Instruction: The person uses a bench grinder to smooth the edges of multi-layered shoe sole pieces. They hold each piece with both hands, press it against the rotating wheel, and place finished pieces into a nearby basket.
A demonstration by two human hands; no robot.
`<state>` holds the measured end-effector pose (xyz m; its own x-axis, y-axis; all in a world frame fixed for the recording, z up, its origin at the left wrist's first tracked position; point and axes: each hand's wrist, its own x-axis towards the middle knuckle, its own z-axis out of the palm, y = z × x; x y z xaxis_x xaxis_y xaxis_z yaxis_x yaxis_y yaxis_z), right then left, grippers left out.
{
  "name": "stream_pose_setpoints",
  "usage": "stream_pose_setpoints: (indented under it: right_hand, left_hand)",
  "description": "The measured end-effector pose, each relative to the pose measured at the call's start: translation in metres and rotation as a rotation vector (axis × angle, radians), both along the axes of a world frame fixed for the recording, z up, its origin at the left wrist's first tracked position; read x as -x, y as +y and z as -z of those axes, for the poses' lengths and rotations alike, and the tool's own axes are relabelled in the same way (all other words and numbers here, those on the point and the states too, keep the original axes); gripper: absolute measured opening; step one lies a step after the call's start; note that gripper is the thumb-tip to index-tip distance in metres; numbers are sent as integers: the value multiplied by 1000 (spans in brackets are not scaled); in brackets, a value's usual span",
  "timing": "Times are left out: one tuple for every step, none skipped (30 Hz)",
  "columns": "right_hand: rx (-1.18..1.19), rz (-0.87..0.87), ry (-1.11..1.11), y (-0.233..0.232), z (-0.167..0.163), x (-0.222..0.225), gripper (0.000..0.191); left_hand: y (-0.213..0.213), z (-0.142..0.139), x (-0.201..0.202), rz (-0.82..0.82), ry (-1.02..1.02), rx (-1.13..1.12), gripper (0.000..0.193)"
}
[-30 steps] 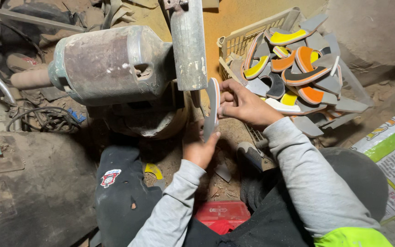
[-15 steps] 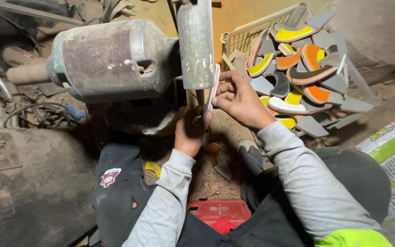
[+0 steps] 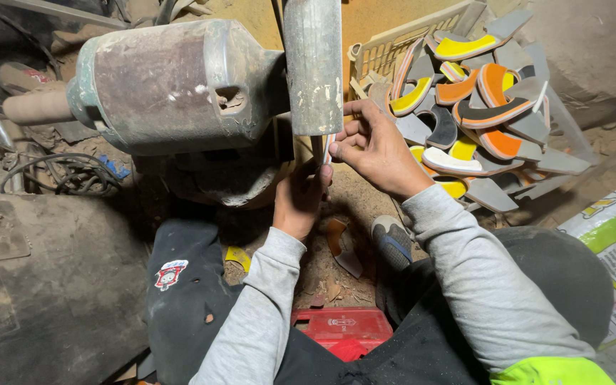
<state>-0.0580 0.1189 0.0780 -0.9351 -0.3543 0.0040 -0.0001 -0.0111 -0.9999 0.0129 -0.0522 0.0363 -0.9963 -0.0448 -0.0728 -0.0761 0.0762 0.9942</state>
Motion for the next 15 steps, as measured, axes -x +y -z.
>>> stream_pose_setpoints:
  right_hand:
    - [-4, 0, 2, 0, 1, 1, 55]
    - [-8, 1, 4, -1, 1, 1, 55]
    - [-12, 2, 5, -1, 2, 2, 55]
    - [-7, 0, 8, -1, 2, 2, 55]
    - [-3, -3, 10, -1, 3, 3, 55]
    - [1, -4, 12, -1, 3, 3, 55]
    - [-9, -4, 14, -1, 4, 3, 55]
    - [-18, -4, 17, 0, 4, 3, 55]
    - [-28, -2, 19, 0, 4, 3, 55]
    - [-18, -7, 20, -1, 4, 3, 54]
    - [-9, -11, 19, -1, 4, 3, 54]
    - [0, -14, 18, -1, 4, 3, 54]
    - [0, -14, 16, -1, 4, 3, 54]
    - [1, -12, 14, -2, 4, 2, 54]
    - [1, -11, 11, -3, 4, 1, 54]
  left_hand:
    - [0, 0, 0, -3, 0, 1, 51]
    - [0, 1, 0, -2, 3, -13, 50]
    - [0, 1, 1, -1, 5, -27, 50]
    - [1, 2, 2, -1, 7, -41, 50]
    - [1, 3, 2, -5, 6, -46, 49]
    - [1, 4, 2, -9, 5, -50, 49]
    - [1, 5, 2, -13, 4, -55, 48]
    - [1, 5, 2, -12, 4, -50, 48]
    - [0, 6, 2, -10, 5, -45, 48]
    - [0, 7, 2, -8, 6, -40, 47]
    - [0, 7, 2, -9, -1, -29, 47]
    - [0, 7, 2, -9, -8, -18, 47]
    - [0, 7, 2, -10, -12, -7, 46]
    - [-1, 8, 1, -9, -15, -22, 46]
    - [-1, 8, 0, -7, -19, -37, 46]
